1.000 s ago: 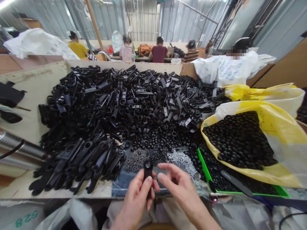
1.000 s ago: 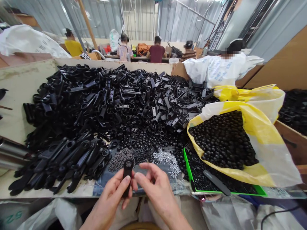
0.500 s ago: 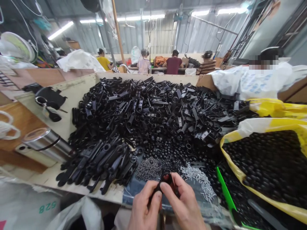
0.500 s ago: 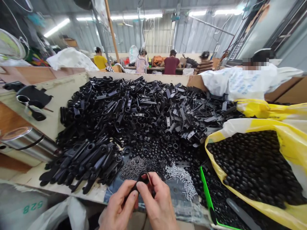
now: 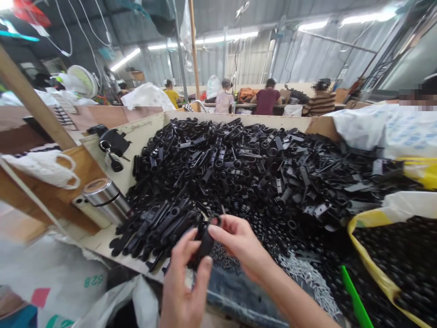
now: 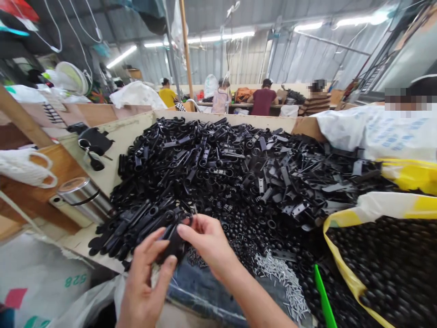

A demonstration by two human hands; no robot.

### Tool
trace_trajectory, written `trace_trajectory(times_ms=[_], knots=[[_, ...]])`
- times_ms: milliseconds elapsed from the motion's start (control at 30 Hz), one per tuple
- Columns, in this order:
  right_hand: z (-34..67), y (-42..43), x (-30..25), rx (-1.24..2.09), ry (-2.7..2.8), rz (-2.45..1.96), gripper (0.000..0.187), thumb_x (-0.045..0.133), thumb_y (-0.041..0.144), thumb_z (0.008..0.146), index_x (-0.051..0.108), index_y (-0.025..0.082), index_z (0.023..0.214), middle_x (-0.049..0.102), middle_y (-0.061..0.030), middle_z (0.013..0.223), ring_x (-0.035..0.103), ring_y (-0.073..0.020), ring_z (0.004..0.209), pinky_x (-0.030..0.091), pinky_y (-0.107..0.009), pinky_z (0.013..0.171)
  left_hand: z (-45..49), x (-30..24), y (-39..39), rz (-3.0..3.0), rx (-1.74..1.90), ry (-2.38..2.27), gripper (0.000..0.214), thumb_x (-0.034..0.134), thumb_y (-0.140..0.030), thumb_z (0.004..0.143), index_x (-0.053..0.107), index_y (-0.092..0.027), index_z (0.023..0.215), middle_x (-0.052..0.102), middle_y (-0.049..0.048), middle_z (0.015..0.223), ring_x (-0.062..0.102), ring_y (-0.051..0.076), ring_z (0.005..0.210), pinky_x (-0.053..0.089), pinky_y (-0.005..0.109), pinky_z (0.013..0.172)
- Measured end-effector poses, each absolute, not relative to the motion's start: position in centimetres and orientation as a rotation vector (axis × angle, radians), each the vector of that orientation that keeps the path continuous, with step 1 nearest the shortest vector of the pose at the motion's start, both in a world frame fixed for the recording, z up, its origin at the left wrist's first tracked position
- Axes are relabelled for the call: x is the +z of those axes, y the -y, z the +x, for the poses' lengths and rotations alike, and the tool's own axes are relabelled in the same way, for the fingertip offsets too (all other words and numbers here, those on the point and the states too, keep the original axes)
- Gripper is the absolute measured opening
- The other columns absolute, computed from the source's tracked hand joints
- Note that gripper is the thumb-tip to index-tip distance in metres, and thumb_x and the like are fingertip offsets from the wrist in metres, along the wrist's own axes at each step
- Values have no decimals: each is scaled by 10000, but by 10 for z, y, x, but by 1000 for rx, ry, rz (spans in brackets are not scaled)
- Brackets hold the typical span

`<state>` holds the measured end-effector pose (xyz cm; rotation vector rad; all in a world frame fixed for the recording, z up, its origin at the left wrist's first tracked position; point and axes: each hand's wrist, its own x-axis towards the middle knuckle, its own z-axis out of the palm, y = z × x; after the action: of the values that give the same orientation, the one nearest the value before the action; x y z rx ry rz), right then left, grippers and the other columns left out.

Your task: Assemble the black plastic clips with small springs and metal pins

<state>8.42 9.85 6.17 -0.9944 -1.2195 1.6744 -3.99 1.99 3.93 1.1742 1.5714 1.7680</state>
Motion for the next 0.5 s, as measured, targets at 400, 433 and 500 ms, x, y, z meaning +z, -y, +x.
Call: trace_trajectory(times_ms=[400, 433, 500], knots=[[124, -234, 130, 111, 1885, -1458, 299, 478, 218, 1040, 705, 248, 1233, 671, -72, 1227, 657, -200, 1039, 491, -301, 888, -149, 25, -85, 2314, 1511, -1964, 217, 560, -332, 959, 699, -214, 1077, 732, 149, 1034, 623, 345, 974, 417, 527, 989], [143, -249, 135, 75, 1883, -1518, 300, 507, 194, 1015, 709, 248, 1231, 650, -81, 1243, 657, -219, 1047, 492, -315, 881, -147, 25, -85, 2311, 1511, -1987, 213, 556, -322, 963, 695, -214, 1084, 730, 153, 1068, 621, 346, 1001, 413, 538, 1004], [172, -274, 139, 44, 1934, -1602, 277, 616, 134, 920, 755, 246, 1131, 647, -75, 1220, 665, -245, 1023, 488, -328, 857, -141, 27, -84, 2281, 1517, -2038, 208, 548, -306, 968, 688, -222, 1098, 716, 152, 1128, 615, 343, 1045, 404, 551, 1033]])
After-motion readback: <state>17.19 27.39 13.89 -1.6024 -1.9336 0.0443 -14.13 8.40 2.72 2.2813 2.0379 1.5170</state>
